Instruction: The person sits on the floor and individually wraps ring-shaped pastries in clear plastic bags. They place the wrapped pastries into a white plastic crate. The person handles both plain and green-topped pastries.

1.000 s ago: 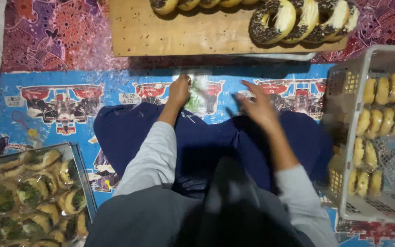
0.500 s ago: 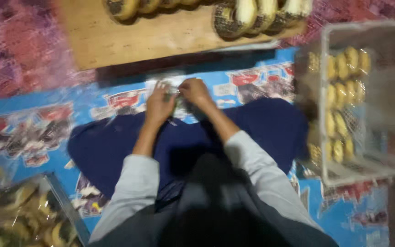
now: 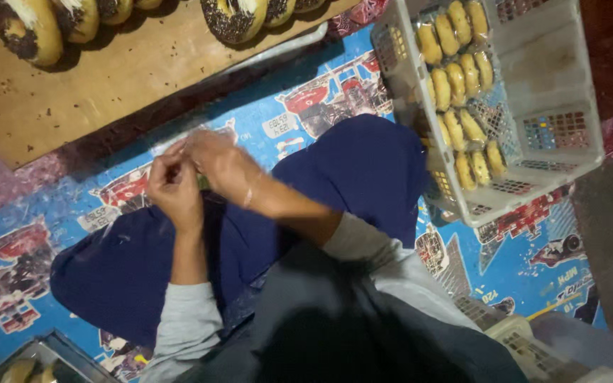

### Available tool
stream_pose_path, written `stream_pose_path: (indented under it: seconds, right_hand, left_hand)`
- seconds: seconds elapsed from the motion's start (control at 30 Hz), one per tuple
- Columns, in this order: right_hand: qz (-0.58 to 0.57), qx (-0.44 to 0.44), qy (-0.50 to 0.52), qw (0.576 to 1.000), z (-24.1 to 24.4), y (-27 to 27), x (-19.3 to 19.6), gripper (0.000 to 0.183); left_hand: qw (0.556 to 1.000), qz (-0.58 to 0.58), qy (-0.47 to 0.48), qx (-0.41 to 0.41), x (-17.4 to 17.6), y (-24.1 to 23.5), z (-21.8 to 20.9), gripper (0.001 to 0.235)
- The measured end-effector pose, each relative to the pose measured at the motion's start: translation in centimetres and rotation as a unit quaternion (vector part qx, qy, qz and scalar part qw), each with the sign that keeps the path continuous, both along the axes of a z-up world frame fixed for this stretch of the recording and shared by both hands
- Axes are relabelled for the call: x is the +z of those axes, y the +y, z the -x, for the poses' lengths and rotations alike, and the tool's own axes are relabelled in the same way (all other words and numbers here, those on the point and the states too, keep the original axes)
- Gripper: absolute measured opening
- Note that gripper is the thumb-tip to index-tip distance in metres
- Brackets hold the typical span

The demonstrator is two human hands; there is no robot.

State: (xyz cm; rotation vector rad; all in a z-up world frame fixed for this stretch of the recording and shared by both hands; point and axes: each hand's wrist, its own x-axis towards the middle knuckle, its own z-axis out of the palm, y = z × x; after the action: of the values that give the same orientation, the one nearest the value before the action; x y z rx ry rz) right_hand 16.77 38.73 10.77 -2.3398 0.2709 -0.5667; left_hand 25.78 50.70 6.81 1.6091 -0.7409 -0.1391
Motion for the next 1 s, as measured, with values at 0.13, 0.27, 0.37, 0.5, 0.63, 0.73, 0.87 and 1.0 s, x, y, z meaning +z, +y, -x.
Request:
stream_pose_path:
  seconds: [0.13,0.27,0.37,0.5,0.63,0.73,0.87,1.0]
  right_hand:
    - [-0.009,-0.017,-0.042,0.999,0.1,-2.0,-0.4,0.06]
    - [-0.076,-0.016,-0.021,0.997,1.4,-1.9,0.7,0.066]
    - [-0.087,-0.051,0.021,0.995,1.2,-1.8,1.6,0.059]
    - [0.003,0.004,-0.091,0.996,0.2,-3.2,2.5,0.056]
    - [-0.053,0.004,-0.078,0.996,-0.3,-6.2,3.3,0.057]
    - [-0.033,0.013,-0.024,0.999,-0.6,-6.6,3.5,0.058]
    - [0.06,0.093,-0.032,0.993,-0.5,-7.7,4.7,0.047]
    - [-0.062,0.065,-0.014,0.996,-0.6,-15.5,8.2,0.025]
  left_hand:
    - [0.999,0.006,-0.029,-0.031,2.0,-0.7,1.8,0.014]
    - [0.999,0.0,0.016,-0.038,3.7,-1.1,2.8,0.003]
    - [0.987,0.138,-0.006,0.087,4.9,-2.1,3.5,0.07]
    - [0.888,0.271,0.32,-0.189,5.6,-4.5,4.6,0.107]
    - [0.826,0.348,0.358,-0.26,5.7,-6.4,3.0,0.105]
    - [0.76,0.396,0.459,-0.235,4.9,-8.3,-1.5,0.103]
    - [0.781,0.353,0.437,-0.271,2.8,-11.4,-6.2,0.064]
    - [0.738,0.397,0.511,-0.189,2.9,-12.5,-8.7,0.028]
